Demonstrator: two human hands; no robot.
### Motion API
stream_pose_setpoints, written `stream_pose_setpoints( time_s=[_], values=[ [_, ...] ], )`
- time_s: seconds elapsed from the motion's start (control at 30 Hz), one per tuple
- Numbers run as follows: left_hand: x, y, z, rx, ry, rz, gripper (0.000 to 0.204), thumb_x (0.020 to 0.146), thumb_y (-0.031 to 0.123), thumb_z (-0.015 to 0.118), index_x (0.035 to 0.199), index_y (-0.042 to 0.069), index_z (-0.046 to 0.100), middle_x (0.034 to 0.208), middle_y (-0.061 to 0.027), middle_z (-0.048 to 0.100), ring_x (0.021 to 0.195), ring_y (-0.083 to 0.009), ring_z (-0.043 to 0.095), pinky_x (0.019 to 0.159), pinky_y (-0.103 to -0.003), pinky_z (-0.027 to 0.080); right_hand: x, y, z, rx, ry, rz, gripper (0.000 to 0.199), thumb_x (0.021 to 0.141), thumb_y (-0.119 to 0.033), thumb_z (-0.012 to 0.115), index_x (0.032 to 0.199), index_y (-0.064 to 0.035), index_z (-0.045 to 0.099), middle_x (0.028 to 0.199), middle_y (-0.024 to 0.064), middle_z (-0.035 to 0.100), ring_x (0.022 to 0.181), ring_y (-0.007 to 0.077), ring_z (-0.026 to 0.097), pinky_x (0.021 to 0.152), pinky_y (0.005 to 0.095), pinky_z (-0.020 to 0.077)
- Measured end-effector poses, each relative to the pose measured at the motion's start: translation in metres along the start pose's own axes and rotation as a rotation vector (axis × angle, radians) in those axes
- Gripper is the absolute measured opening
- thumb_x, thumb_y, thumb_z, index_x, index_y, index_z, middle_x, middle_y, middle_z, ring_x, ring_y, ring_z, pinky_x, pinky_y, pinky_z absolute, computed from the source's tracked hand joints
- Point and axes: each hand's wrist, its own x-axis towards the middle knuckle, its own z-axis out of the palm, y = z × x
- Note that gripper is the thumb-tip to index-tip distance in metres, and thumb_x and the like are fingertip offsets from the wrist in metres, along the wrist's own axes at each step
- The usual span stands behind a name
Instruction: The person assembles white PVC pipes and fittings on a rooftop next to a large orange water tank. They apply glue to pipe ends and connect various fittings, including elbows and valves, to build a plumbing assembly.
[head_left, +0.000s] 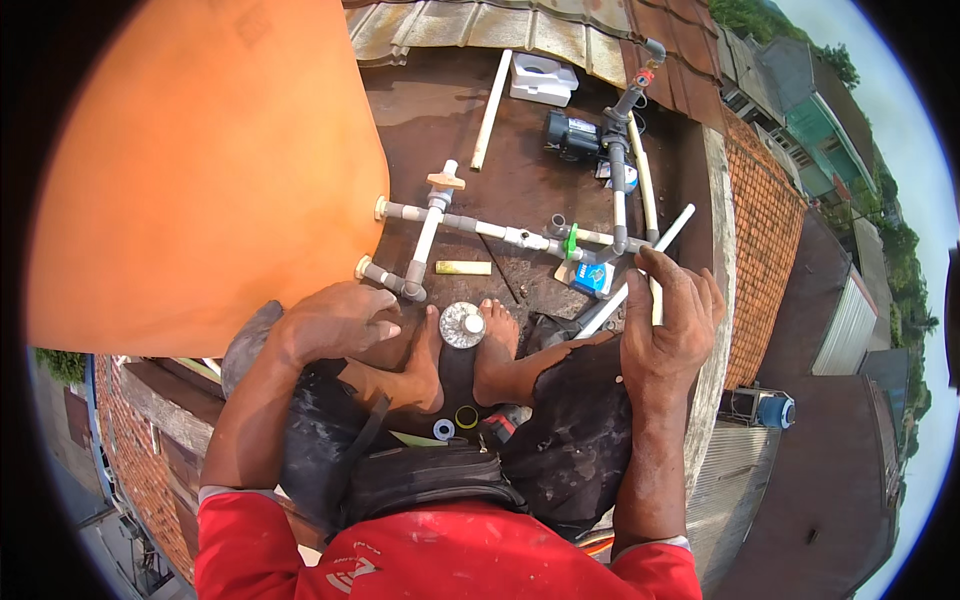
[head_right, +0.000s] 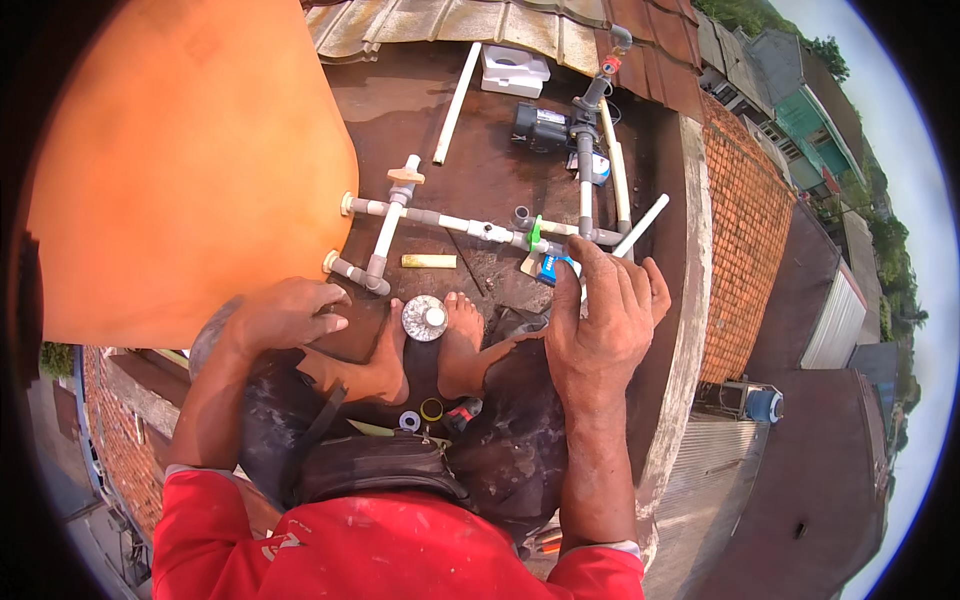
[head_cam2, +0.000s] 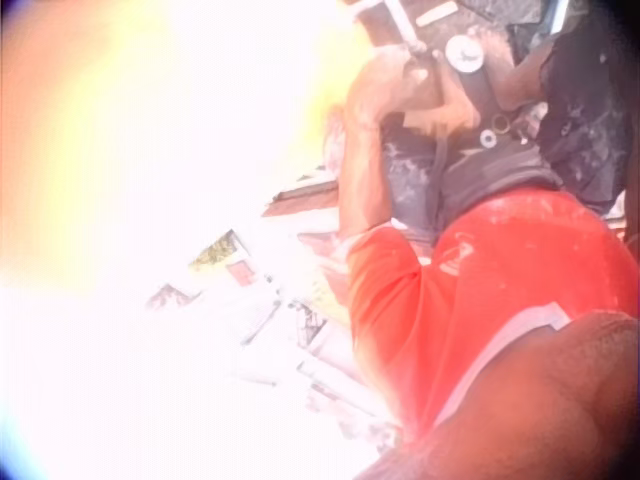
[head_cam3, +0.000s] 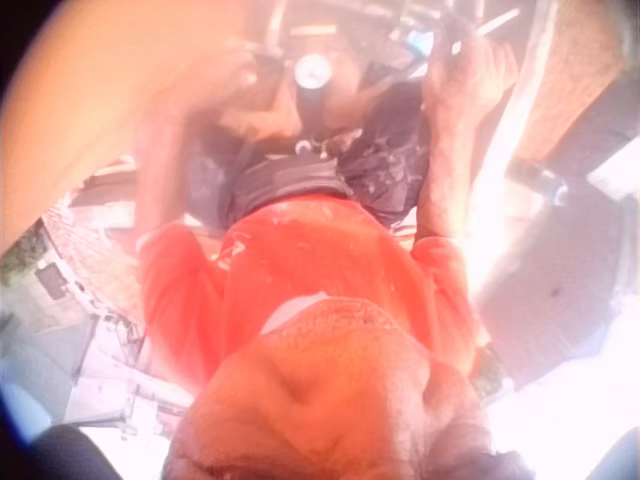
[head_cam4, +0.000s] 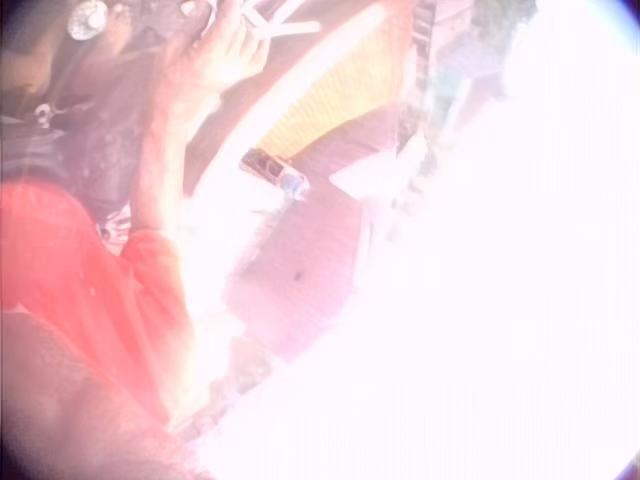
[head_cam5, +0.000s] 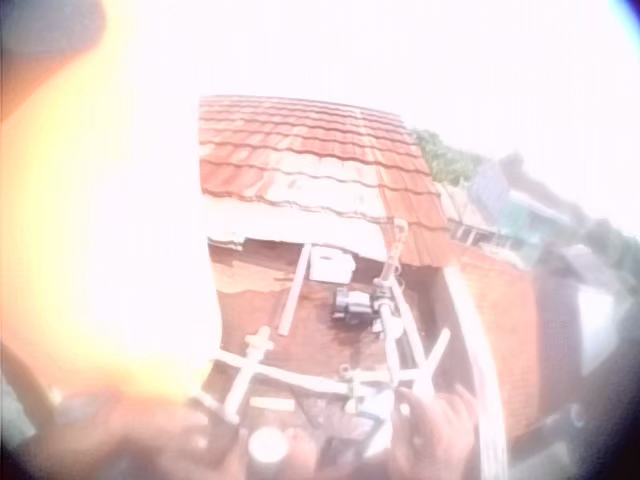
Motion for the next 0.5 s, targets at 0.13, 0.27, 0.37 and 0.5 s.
stream_pose_setpoints(
  time_s=[0.13,0.27,0.37,0.5],
  values=[
    [-0.003,-0.014,0.011,0.157,0.032,0.097,0.036,0.098,0.029,0.076,0.119,0.0,0.074,0.103,-0.023,0.076,0.097,-0.0432,0.073,0.088,-0.051,0.057,0.003,0.003,0.003,0.007,0.039,0.031,0.02,0.098,-0.007,0.078,0.118,-0.0087,0.079,0.101,0.005,0.08,0.097,0.0229,0.072,0.113,0.0492,0.0446],
    [-0.003,-0.014,0.014,0.155,0.091,0.155,0.033,0.096,0.031,0.077,0.108,0.0,0.074,0.096,-0.0248,0.075,0.094,-0.0471,0.072,0.083,-0.055,0.057,0.001,0.003,0.003,0.059,0.06,0.092,0.02,0.1,-0.006,0.076,0.12,-0.0056,0.078,0.098,0.0041,0.081,0.097,0.0208,0.073,0.114,0.0475,0.0435],
    [-0.001,-0.009,0.012,0.174,0.053,0.108,0.033,0.097,0.031,0.077,0.107,0.0,0.074,0.096,-0.0251,0.075,0.095,-0.0471,0.072,0.084,-0.056,0.057,0.001,0.002,0.003,0.093,0.104,0.141,0.021,0.102,-0.007,0.074,0.123,-0.0047,0.077,0.1,0.0038,0.082,0.099,0.0188,0.074,0.116,0.0462,0.0414],
    [-0.002,-0.005,0.01,0.2,0.003,0.086,0.035,0.097,0.028,0.076,0.119,0.001,0.074,0.102,-0.0206,0.076,0.098,-0.0435,0.072,0.088,-0.052,0.056,-0.001,0.005,0.003,0.128,0.124,0.165,0.024,0.105,-0.008,0.071,0.128,-0.0042,0.075,0.104,0.004,0.083,0.105,0.0186,0.072,0.12,0.0438,0.0369]
  ],
)
